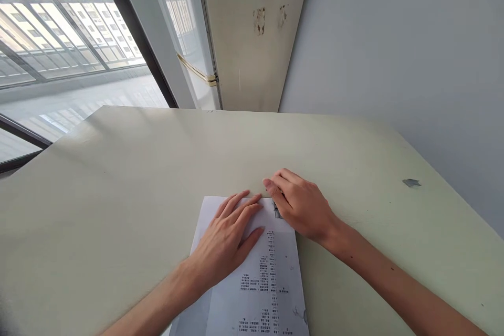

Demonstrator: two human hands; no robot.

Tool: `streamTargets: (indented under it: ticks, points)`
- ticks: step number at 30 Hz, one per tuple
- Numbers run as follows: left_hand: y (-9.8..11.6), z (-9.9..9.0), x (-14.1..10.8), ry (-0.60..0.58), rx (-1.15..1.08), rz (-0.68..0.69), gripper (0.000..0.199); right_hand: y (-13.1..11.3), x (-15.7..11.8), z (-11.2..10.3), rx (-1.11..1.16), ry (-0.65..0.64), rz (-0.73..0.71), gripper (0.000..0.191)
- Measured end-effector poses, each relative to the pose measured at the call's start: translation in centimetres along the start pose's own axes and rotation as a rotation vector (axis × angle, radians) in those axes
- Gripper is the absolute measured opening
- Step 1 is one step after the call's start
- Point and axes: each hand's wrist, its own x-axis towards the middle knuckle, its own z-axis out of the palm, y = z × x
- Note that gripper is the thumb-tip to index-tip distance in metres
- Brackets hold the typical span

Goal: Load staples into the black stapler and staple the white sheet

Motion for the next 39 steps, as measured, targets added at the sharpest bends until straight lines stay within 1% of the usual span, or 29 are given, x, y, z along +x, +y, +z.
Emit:
streamTargets:
  ticks: [5,10,20,24,28,31,34,36,39]
  points:
    - [0.3,0.2,0.1,-0.004,-0.015,0.002,0.035,0.9,-0.6,0.7,-0.054,0.133,-0.073,0.049]
    - [0.8,0.5,0.3,-0.012,-0.034,0.029,0.034,1.8,-1.1,0.9,-0.071,0.2,-0.096,0.049]
    - [0.7,0.5,0.1,-0.039,-0.008,0.018,0.038,2.2,-1.1,0.9,-0.092,0.192,-0.122,0.047]
    - [0.6,0.5,0.0,-0.03,-0.027,0.031,0.041,2.5,-1.4,1.0,-0.138,0.201,-0.187,0.047]
    - [0.5,0.4,0.0,-0.051,-0.034,0.04,0.044,2.6,-1.2,1.1,-0.223,0.223,-0.303,0.046]
    - [0.5,0.4,0.0,-0.064,-0.033,0.049,0.044,2.7,-0.5,0.6,-0.301,0.208,-0.406,0.046]
    - [0.4,0.4,0.0,-0.068,-0.033,0.06,0.042,3.4,0.3,-0.6,-0.356,0.154,-0.481,0.044]
    - [0.3,0.4,0.1,-0.065,-0.033,0.064,0.041,4.0,0.6,-1.6,-0.352,0.129,-0.476,0.044]
    - [0.3,0.4,0.1,-0.061,-0.031,0.061,0.042,4.8,0.4,-2.8,-0.276,0.101,-0.374,0.045]
